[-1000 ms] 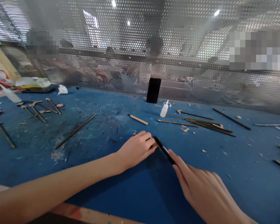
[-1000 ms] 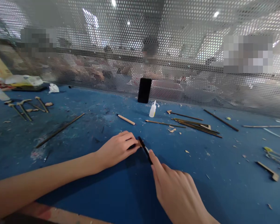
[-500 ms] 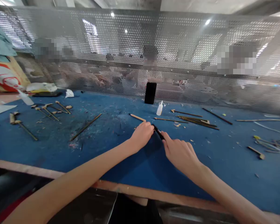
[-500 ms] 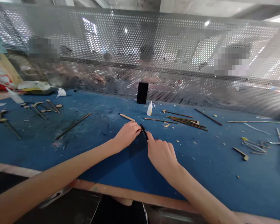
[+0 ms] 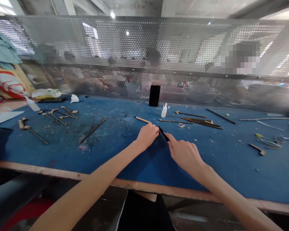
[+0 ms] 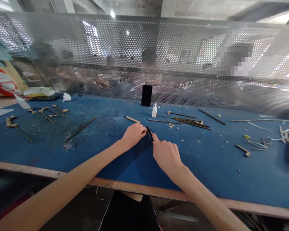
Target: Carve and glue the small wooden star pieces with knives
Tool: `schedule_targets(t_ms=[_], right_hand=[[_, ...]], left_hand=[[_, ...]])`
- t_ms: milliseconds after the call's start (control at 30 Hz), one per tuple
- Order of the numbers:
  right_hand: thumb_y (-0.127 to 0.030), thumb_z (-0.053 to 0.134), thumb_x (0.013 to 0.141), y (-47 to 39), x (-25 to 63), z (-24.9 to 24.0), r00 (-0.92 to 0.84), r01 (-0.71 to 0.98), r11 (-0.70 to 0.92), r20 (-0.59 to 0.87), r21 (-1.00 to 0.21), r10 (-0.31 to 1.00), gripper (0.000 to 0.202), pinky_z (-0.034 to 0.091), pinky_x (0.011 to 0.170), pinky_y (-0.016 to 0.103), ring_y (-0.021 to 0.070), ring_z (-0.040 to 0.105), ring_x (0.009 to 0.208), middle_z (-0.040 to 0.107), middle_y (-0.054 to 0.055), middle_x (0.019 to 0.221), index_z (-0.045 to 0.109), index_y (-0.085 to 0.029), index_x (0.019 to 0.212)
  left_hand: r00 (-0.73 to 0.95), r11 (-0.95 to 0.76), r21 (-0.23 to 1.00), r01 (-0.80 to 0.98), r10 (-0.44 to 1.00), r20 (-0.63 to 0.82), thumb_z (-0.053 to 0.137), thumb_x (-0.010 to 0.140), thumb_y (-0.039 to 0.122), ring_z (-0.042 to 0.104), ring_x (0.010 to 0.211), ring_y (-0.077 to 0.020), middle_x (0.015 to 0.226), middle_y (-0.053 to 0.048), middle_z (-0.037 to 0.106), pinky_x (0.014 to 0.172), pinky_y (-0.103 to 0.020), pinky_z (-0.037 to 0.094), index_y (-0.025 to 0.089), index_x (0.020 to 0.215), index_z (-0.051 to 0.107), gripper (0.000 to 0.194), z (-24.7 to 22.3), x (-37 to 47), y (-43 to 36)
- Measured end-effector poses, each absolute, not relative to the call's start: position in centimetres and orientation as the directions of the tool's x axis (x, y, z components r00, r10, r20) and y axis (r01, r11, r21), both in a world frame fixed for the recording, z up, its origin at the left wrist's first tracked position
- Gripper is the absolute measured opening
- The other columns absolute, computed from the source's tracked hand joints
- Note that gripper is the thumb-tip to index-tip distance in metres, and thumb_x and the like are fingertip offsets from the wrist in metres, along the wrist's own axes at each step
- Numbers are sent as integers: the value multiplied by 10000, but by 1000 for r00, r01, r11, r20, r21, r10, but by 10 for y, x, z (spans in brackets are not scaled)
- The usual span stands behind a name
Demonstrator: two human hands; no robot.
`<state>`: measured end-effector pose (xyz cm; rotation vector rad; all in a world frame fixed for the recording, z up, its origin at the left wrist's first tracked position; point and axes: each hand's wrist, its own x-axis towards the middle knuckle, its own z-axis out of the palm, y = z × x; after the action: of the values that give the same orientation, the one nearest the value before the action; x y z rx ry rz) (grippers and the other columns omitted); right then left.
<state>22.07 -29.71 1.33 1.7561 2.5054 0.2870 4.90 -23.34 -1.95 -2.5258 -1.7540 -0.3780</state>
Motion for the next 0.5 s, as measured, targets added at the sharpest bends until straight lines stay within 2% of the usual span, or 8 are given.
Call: schedule_targets(t_ms=[300, 500], right_hand=[[-317, 373, 1092, -302, 229, 14, -341, 918, 325, 36, 226, 939, 470, 454, 576, 285, 295, 774, 717, 783, 104, 811, 456, -229, 1546], [-318, 362, 1097, -299, 230, 11, -350, 915, 336, 28, 224, 936, 454, 450, 578, 280, 291, 777, 727, 786, 78, 800, 462, -257, 1536]], left_hand=[[368, -416, 178, 892, 895, 251, 611, 1013, 254, 677, 1010, -201, 962, -47, 709, 902, -397, 566, 129, 942, 695, 168, -27, 38, -223], [408, -480, 228, 847, 862, 300, 582, 996, 203, 661, 954, -224, 891, -64, 737, 871, -350, 525, 163, 906, 765, 208, -34, 31, -213]])
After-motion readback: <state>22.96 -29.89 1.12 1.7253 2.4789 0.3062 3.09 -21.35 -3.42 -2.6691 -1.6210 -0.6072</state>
